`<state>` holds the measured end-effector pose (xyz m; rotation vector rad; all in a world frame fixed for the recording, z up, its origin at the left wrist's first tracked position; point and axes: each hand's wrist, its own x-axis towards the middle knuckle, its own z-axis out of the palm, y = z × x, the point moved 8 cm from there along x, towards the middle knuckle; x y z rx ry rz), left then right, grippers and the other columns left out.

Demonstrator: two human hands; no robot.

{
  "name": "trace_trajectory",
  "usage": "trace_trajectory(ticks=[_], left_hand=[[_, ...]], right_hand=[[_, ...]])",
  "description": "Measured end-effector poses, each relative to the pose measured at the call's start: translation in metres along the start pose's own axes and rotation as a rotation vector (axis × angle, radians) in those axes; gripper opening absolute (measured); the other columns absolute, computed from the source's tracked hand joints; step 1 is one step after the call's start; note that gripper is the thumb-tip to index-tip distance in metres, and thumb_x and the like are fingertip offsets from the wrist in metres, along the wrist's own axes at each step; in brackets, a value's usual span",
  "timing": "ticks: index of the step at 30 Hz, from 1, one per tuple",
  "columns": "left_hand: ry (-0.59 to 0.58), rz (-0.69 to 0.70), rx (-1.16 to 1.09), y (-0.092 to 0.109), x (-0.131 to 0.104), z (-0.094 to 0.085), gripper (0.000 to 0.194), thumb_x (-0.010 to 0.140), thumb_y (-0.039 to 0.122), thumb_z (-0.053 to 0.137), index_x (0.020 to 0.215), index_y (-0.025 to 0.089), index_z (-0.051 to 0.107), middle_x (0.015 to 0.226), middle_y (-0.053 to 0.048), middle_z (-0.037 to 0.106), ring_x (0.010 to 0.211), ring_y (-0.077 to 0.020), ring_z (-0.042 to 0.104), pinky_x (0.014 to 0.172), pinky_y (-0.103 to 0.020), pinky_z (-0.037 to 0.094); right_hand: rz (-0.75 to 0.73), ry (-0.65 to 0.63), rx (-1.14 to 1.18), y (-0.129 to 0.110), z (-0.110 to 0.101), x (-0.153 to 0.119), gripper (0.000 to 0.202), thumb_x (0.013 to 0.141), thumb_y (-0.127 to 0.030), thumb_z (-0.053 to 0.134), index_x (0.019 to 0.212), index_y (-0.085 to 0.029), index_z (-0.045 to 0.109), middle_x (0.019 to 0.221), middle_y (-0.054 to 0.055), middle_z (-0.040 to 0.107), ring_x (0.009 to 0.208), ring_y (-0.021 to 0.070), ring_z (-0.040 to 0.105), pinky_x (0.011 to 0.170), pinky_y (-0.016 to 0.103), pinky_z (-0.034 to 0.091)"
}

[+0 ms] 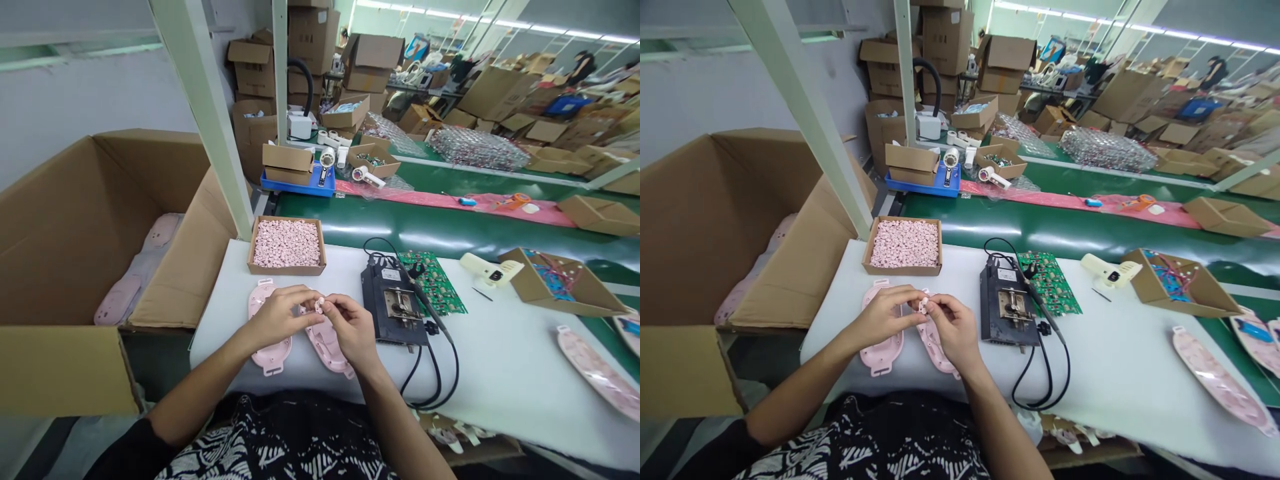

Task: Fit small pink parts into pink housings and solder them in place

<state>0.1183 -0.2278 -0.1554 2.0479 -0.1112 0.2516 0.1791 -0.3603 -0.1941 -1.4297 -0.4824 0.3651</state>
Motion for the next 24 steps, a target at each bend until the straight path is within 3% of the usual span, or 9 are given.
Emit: trace_trajectory(ticks=[6,13,16,19,22,24], left_hand=[[-0.014,-0.003,-0.048,-0.002,0.001,0.004,0.024,0.094,0.036,0.067,0.112,0.020,0.072,0.098,-0.004,0.070,0.088,-0.0155,0.064,0.083,-0.027,0.050],[-0.035,-0.047,-0.126,-0.002,-0.006,0.009,0.026,0.098,0.039,0.061,0.112,0.020,0.070,0.105,-0.006,0.069,0.095,-0.0175,0.063,0.089,-0.031,0.050],[0.089,-0.046,-0.040,-0.011,0.007,-0.012,0.029,0.097,0.042,0.063,0.115,0.020,0.069,0.105,-0.006,0.067,0.096,-0.0177,0.062,0.087,-0.030,0.050],[0.266,-0.047,0.251,-0.026,0.032,-0.048,0.031,0.099,0.037,0.059,0.125,0.023,0.066,0.110,-0.006,0.065,0.103,-0.0198,0.061,0.094,-0.034,0.048],[0.382,-0.027,0.587,-0.030,0.043,-0.068,0.039,0.097,0.030,0.062,0.135,0.021,0.061,0.122,-0.010,0.061,0.118,-0.0269,0.053,0.108,-0.044,0.041],[0.366,-0.010,0.670,-0.027,0.032,-0.060,0.038,0.097,0.030,0.062,0.133,0.018,0.061,0.122,-0.011,0.060,0.119,-0.0277,0.052,0.106,-0.044,0.042]], right_hand=[[-0.040,0.029,0.005,-0.001,-0.006,-0.004,0.016,0.085,-0.036,0.075,0.093,-0.022,0.074,0.089,0.004,0.076,0.082,0.0185,0.072,0.078,0.031,0.060],[-0.351,0.078,-0.364,-0.020,-0.005,-0.016,0.006,0.092,-0.025,0.066,0.094,-0.023,0.072,0.090,0.005,0.074,0.082,0.0185,0.069,0.078,0.032,0.057],[-0.337,0.144,-0.343,-0.014,-0.012,-0.013,0.005,0.091,-0.025,0.068,0.095,-0.023,0.071,0.089,0.004,0.073,0.081,0.0178,0.069,0.076,0.031,0.056],[-0.306,0.168,-0.336,-0.009,-0.018,-0.001,0.020,0.092,-0.027,0.067,0.112,-0.022,0.069,0.093,0.004,0.074,0.083,0.0173,0.069,0.079,0.031,0.057],[-0.318,0.040,-0.524,-0.006,-0.010,0.013,0.024,0.096,-0.025,0.060,0.118,-0.021,0.068,0.099,0.006,0.074,0.086,0.0183,0.069,0.086,0.034,0.056],[-0.326,-0.076,-0.654,0.001,-0.003,0.016,0.020,0.097,-0.022,0.055,0.109,-0.021,0.071,0.102,0.007,0.073,0.091,0.0195,0.068,0.088,0.035,0.055]])
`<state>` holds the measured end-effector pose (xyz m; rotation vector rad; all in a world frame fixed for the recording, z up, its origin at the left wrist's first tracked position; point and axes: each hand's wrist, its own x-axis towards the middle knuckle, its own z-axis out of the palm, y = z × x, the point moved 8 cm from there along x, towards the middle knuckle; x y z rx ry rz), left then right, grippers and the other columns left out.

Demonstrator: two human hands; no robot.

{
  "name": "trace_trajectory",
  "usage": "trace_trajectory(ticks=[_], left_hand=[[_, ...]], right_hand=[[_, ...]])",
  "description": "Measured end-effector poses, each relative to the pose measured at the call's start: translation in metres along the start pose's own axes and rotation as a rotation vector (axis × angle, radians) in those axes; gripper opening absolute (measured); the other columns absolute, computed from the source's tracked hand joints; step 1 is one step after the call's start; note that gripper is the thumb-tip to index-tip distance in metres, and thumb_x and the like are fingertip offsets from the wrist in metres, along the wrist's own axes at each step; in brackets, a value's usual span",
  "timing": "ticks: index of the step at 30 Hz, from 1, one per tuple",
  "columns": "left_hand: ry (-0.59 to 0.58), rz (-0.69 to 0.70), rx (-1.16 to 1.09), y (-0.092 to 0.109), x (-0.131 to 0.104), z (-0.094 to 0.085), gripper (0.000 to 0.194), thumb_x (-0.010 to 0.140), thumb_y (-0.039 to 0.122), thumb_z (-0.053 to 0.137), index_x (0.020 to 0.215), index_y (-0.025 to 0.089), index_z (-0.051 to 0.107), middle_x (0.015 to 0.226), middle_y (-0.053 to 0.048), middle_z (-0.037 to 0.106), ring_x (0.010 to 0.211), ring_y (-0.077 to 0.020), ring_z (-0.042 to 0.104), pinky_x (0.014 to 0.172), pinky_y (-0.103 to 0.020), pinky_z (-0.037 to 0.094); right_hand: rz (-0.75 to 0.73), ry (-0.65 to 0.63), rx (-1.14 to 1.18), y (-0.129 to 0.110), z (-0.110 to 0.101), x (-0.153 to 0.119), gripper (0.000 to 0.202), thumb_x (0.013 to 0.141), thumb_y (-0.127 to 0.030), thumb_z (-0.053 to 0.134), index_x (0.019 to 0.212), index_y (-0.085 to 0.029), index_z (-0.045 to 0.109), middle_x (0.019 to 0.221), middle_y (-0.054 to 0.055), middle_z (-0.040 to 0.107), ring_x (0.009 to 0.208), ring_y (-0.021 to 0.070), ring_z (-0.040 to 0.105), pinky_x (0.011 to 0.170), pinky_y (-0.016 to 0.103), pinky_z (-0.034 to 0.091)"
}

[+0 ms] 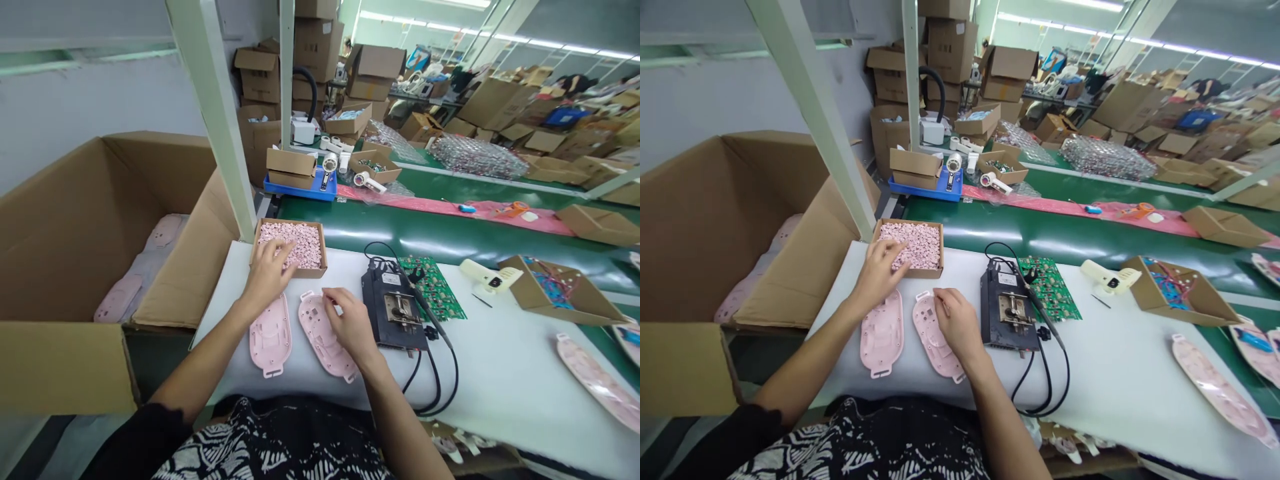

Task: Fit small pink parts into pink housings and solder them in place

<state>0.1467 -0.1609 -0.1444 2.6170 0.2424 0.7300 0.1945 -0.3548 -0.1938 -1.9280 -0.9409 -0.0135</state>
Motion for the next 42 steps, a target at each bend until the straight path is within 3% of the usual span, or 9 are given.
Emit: trace_trajectory(ticks=[5,7,9,18,22,26,35,42], left_hand=[[-0.443,0.194,-0.034,0.043,-0.085,0.039,0.018,0.097,0.033,0.062,0.108,0.022,0.069,0.104,-0.005,0.064,0.100,-0.0234,0.057,0.088,-0.039,0.046],[-0.528,0.248,-0.013,0.052,-0.110,0.048,0.018,0.094,0.032,0.067,0.110,0.025,0.070,0.107,-0.005,0.063,0.103,-0.0253,0.056,0.089,-0.041,0.045],[-0.525,0.261,0.009,0.054,-0.118,0.050,0.021,0.094,0.031,0.067,0.113,0.025,0.069,0.110,-0.006,0.063,0.106,-0.0262,0.055,0.092,-0.043,0.044],[-0.488,0.223,0.050,0.041,-0.107,0.046,0.016,0.097,0.029,0.061,0.110,0.022,0.069,0.120,-0.007,0.062,0.115,-0.0271,0.051,0.099,-0.046,0.042],[-0.477,0.199,0.108,0.041,-0.104,0.048,0.026,0.098,0.032,0.059,0.121,0.021,0.065,0.125,-0.009,0.060,0.116,-0.0292,0.050,0.098,-0.047,0.043],[-0.477,0.211,0.164,0.042,-0.102,0.054,0.030,0.097,0.035,0.062,0.124,0.023,0.065,0.130,-0.008,0.058,0.118,-0.0299,0.048,0.099,-0.048,0.043],[-0.529,0.265,0.169,0.045,-0.102,0.060,0.032,0.098,0.037,0.061,0.126,0.021,0.062,0.134,-0.003,0.062,0.125,-0.0292,0.046,0.104,-0.047,0.036],[-0.550,0.285,0.166,0.043,-0.104,0.064,0.030,0.100,0.034,0.057,0.127,0.020,0.061,0.134,-0.003,0.063,0.128,-0.0286,0.046,0.105,-0.048,0.034]], right_hand=[[-0.096,-0.167,-0.141,0.013,0.022,-0.013,0.020,0.096,-0.014,0.055,0.105,-0.019,0.073,0.100,0.009,0.071,0.096,0.0220,0.066,0.089,0.036,0.055],[-0.140,-0.223,-0.209,0.016,0.032,-0.018,0.021,0.095,-0.014,0.058,0.107,-0.021,0.074,0.101,0.009,0.071,0.097,0.0235,0.064,0.089,0.038,0.055],[-0.168,-0.275,-0.241,0.017,0.041,-0.019,0.021,0.094,-0.014,0.061,0.107,-0.023,0.075,0.103,0.009,0.071,0.096,0.0245,0.064,0.088,0.039,0.055],[-0.197,-0.422,-0.337,0.013,0.049,-0.022,0.031,0.091,-0.005,0.058,0.111,-0.022,0.074,0.110,0.009,0.070,0.099,0.0252,0.061,0.089,0.040,0.056],[-0.174,-0.372,-0.296,0.013,0.039,-0.021,0.040,0.092,-0.001,0.047,0.119,-0.020,0.069,0.114,0.011,0.067,0.105,0.0239,0.059,0.096,0.040,0.054],[-0.114,-0.335,-0.271,0.015,0.032,-0.017,0.033,0.096,-0.008,0.047,0.119,-0.019,0.068,0.114,0.010,0.064,0.106,0.0239,0.058,0.097,0.040,0.052],[-0.020,-0.381,-0.324,0.014,0.039,-0.013,0.020,0.099,-0.022,0.053,0.110,-0.023,0.070,0.116,0.008,0.064,0.106,0.0254,0.055,0.097,0.042,0.048],[0.187,-0.436,-0.376,0.030,0.045,-0.006,0.018,0.096,-0.024,0.055,0.105,-0.026,0.071,0.118,0.006,0.066,0.110,0.0249,0.053,0.089,0.040,0.039]])
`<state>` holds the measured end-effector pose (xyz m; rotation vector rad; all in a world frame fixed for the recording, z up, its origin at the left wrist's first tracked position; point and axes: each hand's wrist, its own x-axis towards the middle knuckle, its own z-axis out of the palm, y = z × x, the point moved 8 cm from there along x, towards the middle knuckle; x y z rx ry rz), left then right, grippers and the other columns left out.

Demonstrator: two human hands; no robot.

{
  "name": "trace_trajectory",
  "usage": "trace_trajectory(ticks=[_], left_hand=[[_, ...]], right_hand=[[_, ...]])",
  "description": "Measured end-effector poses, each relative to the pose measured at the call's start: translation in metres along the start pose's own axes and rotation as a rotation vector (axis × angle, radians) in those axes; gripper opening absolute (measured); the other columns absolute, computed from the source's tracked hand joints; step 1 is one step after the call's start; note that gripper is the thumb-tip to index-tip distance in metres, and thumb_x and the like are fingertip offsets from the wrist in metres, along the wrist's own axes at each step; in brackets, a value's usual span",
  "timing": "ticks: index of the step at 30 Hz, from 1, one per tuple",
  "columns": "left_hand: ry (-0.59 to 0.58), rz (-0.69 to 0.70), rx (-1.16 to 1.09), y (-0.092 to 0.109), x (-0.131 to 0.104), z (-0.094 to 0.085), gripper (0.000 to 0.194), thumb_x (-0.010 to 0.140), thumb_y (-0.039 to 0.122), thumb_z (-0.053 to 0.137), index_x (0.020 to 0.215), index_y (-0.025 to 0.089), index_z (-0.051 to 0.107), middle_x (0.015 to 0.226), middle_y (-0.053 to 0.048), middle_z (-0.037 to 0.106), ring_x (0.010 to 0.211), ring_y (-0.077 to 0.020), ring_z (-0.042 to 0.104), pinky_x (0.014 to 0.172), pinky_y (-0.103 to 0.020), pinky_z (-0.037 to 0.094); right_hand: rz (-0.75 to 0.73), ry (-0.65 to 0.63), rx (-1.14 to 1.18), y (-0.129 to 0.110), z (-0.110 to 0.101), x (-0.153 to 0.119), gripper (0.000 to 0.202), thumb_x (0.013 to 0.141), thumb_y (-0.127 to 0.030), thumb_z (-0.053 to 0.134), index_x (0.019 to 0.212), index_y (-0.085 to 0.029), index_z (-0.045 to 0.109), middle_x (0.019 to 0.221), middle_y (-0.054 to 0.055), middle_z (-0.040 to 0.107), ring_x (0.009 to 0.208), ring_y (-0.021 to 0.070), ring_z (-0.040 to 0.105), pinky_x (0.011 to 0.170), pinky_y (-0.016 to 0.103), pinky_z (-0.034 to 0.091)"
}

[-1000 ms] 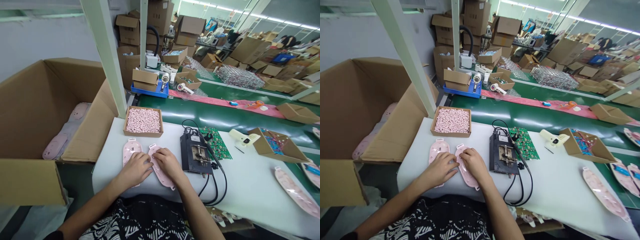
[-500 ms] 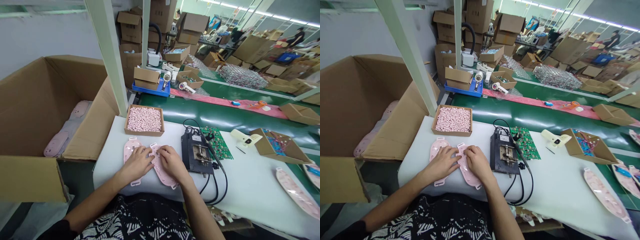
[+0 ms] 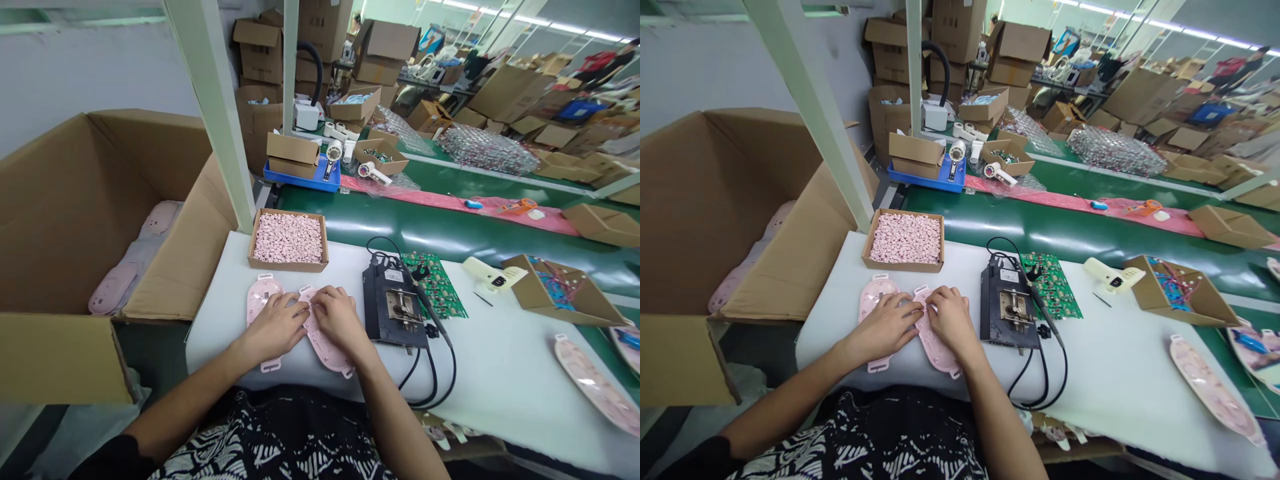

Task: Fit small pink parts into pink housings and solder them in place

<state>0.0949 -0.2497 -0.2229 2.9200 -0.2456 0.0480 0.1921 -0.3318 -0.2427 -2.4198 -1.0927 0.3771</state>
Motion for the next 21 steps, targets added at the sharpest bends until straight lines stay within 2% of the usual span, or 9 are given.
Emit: trace_trajectory(ticks=[8,14,18,21], left_hand=[[0.030,-0.027,0.004,0.0012,-0.0021,0.0000,0.032,0.104,0.038,0.048,0.128,0.021,0.060,0.135,-0.004,0.063,0.126,-0.0289,0.048,0.102,-0.048,0.036],[0.071,-0.036,0.065,0.0056,-0.0056,0.0031,0.035,0.105,0.036,0.042,0.131,0.019,0.059,0.136,-0.007,0.063,0.130,-0.0297,0.047,0.101,-0.048,0.038],[0.067,-0.065,0.049,0.0050,-0.0068,0.0081,0.037,0.106,0.035,0.041,0.134,0.019,0.058,0.140,-0.006,0.061,0.132,-0.0299,0.046,0.103,-0.049,0.038],[0.058,-0.083,0.017,0.0052,-0.0060,0.0080,0.039,0.105,0.040,0.045,0.136,0.019,0.057,0.143,-0.007,0.059,0.131,-0.0305,0.047,0.103,-0.049,0.039]], right_hand=[[0.028,-0.089,-0.029,-0.0033,-0.0002,0.0084,0.018,0.094,-0.024,0.055,0.101,-0.024,0.071,0.117,0.008,0.066,0.111,0.0242,0.052,0.087,0.038,0.034],[0.059,-0.062,-0.100,-0.0074,-0.0014,0.0094,0.018,0.095,-0.024,0.055,0.099,-0.024,0.072,0.113,0.008,0.066,0.108,0.0253,0.051,0.087,0.040,0.033],[0.047,-0.046,0.000,-0.0040,0.0008,0.0106,0.019,0.094,-0.021,0.053,0.094,-0.023,0.072,0.109,0.008,0.065,0.107,0.0267,0.051,0.088,0.043,0.037],[-0.041,0.020,0.107,-0.0004,-0.0012,0.0030,0.027,0.095,-0.016,0.046,0.105,-0.021,0.070,0.116,0.009,0.063,0.109,0.0253,0.052,0.095,0.043,0.043]])
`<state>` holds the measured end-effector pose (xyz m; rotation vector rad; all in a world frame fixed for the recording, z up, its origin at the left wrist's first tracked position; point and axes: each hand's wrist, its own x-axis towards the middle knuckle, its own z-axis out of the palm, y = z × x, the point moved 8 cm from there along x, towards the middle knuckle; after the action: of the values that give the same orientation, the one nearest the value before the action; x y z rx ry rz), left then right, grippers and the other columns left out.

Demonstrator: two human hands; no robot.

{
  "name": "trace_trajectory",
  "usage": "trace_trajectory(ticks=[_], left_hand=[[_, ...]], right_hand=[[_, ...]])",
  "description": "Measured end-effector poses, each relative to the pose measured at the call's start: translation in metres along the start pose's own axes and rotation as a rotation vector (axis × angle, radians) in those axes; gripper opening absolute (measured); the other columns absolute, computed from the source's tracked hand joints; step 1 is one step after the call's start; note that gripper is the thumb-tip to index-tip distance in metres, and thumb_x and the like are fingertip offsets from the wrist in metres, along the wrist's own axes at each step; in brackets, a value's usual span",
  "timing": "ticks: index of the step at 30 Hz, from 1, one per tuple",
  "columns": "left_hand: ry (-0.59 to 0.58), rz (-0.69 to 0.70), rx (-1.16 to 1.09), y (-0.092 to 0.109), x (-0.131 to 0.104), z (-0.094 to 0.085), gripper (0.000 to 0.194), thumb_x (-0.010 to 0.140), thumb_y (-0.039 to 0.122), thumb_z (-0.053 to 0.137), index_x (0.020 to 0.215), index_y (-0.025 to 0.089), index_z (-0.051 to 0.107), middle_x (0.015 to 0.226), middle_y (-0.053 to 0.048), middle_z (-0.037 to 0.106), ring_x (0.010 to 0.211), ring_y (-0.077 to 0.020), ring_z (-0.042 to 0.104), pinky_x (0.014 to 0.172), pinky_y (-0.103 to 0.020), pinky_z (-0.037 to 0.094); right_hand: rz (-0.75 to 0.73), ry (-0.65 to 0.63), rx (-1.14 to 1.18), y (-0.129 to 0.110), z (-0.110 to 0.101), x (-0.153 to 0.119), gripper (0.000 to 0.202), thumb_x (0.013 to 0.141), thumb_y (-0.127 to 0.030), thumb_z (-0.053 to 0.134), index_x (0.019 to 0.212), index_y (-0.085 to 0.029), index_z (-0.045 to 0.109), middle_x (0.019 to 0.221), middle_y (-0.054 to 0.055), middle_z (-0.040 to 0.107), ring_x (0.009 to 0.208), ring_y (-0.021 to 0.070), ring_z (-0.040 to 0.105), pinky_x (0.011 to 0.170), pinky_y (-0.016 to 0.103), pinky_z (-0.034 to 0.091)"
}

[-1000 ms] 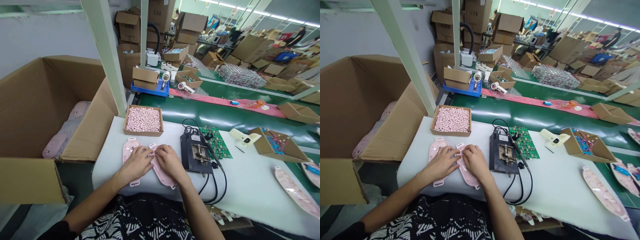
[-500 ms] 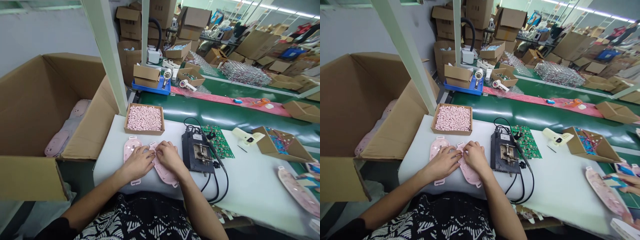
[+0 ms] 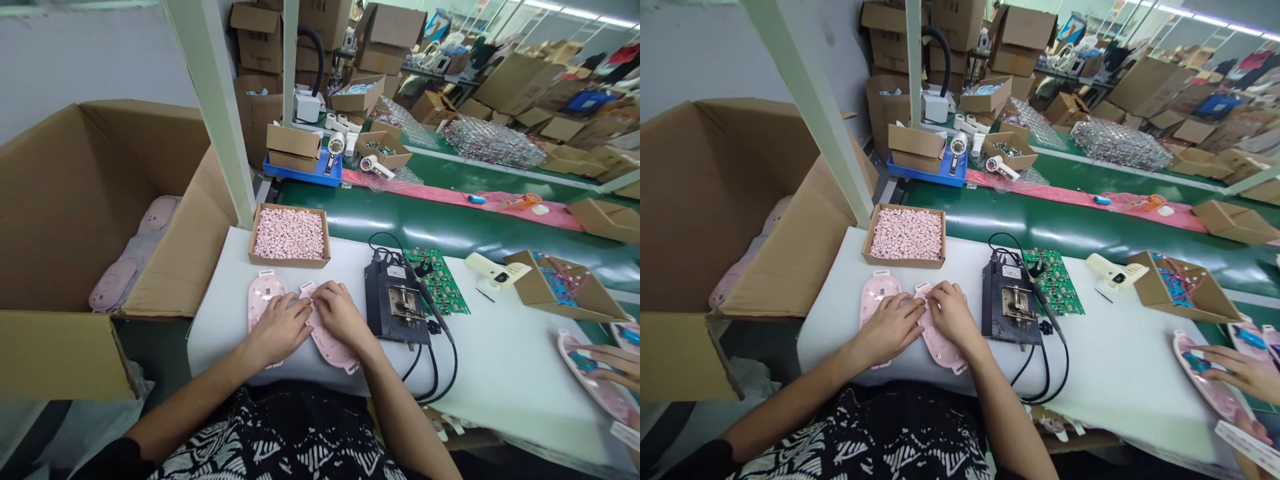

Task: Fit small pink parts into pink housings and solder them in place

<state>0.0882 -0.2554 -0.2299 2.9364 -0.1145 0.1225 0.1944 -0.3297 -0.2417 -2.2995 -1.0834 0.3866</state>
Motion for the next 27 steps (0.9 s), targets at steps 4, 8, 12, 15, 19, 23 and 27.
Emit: trace_trajectory(ticks=[4,8,12,15,19,23,27], left_hand=[[0.018,0.032,-0.078,-0.004,-0.001,-0.008,0.035,0.102,0.046,0.052,0.127,0.024,0.062,0.139,-0.004,0.061,0.131,-0.0297,0.047,0.104,-0.049,0.040],[0.216,-0.114,-0.161,-0.047,-0.017,-0.027,0.023,0.101,0.034,0.053,0.115,0.022,0.068,0.129,-0.006,0.064,0.123,-0.0255,0.052,0.106,-0.045,0.043],[0.374,-0.419,-0.185,-0.109,-0.048,-0.030,0.022,0.096,0.030,0.058,0.109,0.019,0.071,0.126,-0.011,0.060,0.117,-0.0262,0.056,0.107,-0.044,0.047],[0.355,-0.482,-0.308,-0.130,-0.057,-0.022,0.026,0.095,0.036,0.058,0.108,0.019,0.073,0.133,-0.010,0.058,0.115,-0.0232,0.060,0.107,-0.040,0.049],[0.258,-0.480,-0.355,-0.136,-0.047,-0.013,0.028,0.095,0.035,0.055,0.103,0.019,0.077,0.129,-0.008,0.064,0.116,-0.0227,0.061,0.107,-0.038,0.049],[0.199,-0.438,-0.346,-0.138,-0.032,-0.013,0.028,0.091,0.036,0.056,0.098,0.022,0.080,0.115,-0.006,0.070,0.110,-0.0227,0.063,0.105,-0.037,0.049],[0.213,-0.389,-0.351,-0.139,-0.026,-0.021,0.035,0.087,0.045,0.057,0.090,0.019,0.081,0.108,-0.009,0.072,0.102,-0.0251,0.068,0.098,-0.037,0.053]], right_hand=[[-0.036,0.132,-0.016,0.009,-0.007,-0.028,0.033,0.095,-0.017,0.048,0.124,-0.020,0.062,0.135,0.012,0.054,0.118,0.0285,0.049,0.107,0.050,0.044],[-0.086,0.123,-0.063,0.010,0.006,-0.068,0.035,0.097,-0.032,0.057,0.131,-0.025,0.056,0.151,0.010,0.044,0.132,0.0309,0.045,0.112,0.055,0.044],[-0.054,0.214,-0.022,0.014,0.019,-0.101,0.050,0.098,-0.038,0.057,0.144,-0.026,0.041,0.157,0.015,0.037,0.142,0.0328,0.039,0.114,0.058,0.044],[0.020,0.240,0.045,0.014,0.027,-0.111,0.064,0.099,-0.038,0.052,0.155,-0.026,0.023,0.162,0.019,0.023,0.149,0.0354,0.029,0.115,0.063,0.042],[0.016,0.179,0.088,0.002,0.036,-0.108,0.068,0.100,-0.037,0.051,0.157,-0.028,0.016,0.166,0.017,0.011,0.154,0.0364,0.019,0.116,0.064,0.039],[-0.036,0.225,0.007,-0.009,0.028,-0.114,0.060,0.097,-0.035,0.055,0.151,-0.027,0.030,0.163,0.016,0.018,0.151,0.0367,0.024,0.116,0.064,0.038],[-0.100,0.446,-0.111,-0.004,-0.024,-0.130,0.044,0.095,-0.033,0.059,0.138,-0.030,0.049,0.155,0.013,0.033,0.143,0.0336,0.035,0.113,0.057,0.042]])
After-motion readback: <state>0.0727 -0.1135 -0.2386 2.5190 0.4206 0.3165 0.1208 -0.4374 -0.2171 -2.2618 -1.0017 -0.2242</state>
